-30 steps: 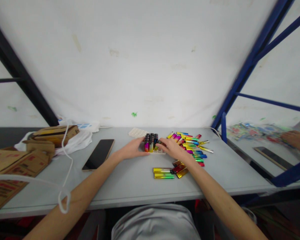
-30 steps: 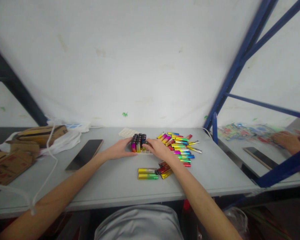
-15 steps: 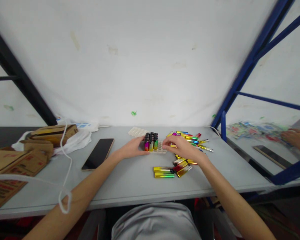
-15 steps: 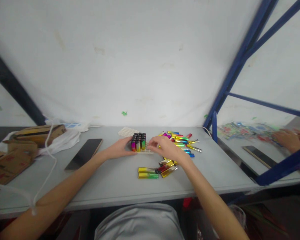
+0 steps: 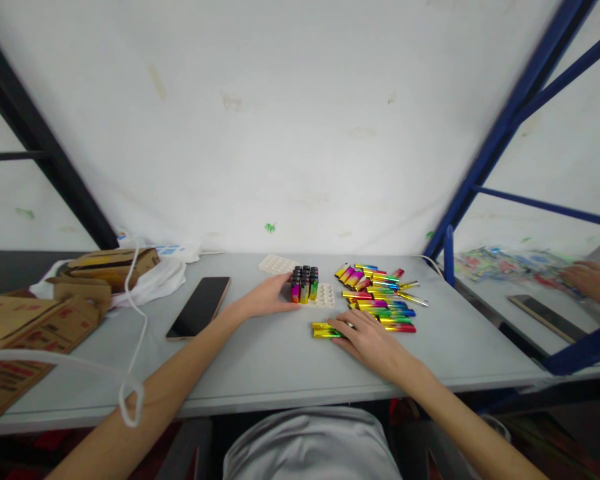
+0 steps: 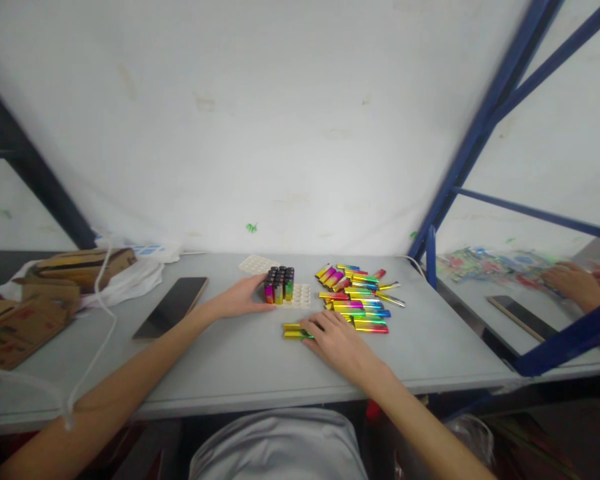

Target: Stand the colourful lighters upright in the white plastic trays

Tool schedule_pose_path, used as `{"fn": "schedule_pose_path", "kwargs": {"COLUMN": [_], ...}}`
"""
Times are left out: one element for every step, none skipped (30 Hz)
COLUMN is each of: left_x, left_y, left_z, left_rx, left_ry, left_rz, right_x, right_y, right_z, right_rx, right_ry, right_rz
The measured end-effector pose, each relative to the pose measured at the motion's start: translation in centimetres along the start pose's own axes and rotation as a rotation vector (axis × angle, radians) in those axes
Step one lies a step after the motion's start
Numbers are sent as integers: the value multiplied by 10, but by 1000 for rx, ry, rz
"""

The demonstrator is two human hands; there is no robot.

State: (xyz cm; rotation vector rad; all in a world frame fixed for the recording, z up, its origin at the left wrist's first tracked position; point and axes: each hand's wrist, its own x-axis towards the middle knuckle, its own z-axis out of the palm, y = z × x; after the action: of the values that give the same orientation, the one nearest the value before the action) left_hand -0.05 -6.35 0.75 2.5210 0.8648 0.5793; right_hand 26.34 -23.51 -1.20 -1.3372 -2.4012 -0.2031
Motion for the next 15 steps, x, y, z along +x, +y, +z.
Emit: {"fn": "schedule_pose_path", "kwargs": {"left_x": [0, 0, 0, 0, 0, 0, 0, 0, 0, 0, 0, 0, 0, 0, 0], "left_y": [0, 0, 1, 1, 1, 1, 2, 2, 1, 1, 1, 0, 0, 0, 0], "left_z": [0, 0, 0, 0, 0, 0, 0, 0, 0, 0, 0, 0, 0, 0, 0], "left_rx": [-5, -9, -14, -17, -18, -17, -16, -14, -14, -16, -23, -30, -38, -44, -48], "left_ry": [-3, -5, -7, -7, -6, -5, -4, -3, -3, -3, -4, -5, -5, -5, -5], "left_rz": [5, 12, 20, 25, 26, 25, 22, 18, 16, 18, 22, 26, 30, 33, 35], "right_x": [3, 6, 8, 11, 14, 17, 19, 22, 24, 26, 28, 31, 33, 35, 38], "right_y": [4, 8, 11, 15, 18, 21, 24, 26, 28, 30, 32, 33, 34, 36, 37], "right_z": [2, 3, 3, 3, 2, 2, 1, 1, 1, 1, 1, 0, -1, -3, -5], "right_rx": [-14, -17, -9, 6, 22, 37, 48, 59, 73, 96, 128, 166, 207, 249, 288], "right_ry": [3, 1, -2, -2, 1, 7, 14, 22, 28, 36, 46, 57, 68, 78, 88], "right_rz": [3, 8, 17, 29, 45, 61, 77, 89, 98, 103, 107, 112, 116, 123, 137]}}
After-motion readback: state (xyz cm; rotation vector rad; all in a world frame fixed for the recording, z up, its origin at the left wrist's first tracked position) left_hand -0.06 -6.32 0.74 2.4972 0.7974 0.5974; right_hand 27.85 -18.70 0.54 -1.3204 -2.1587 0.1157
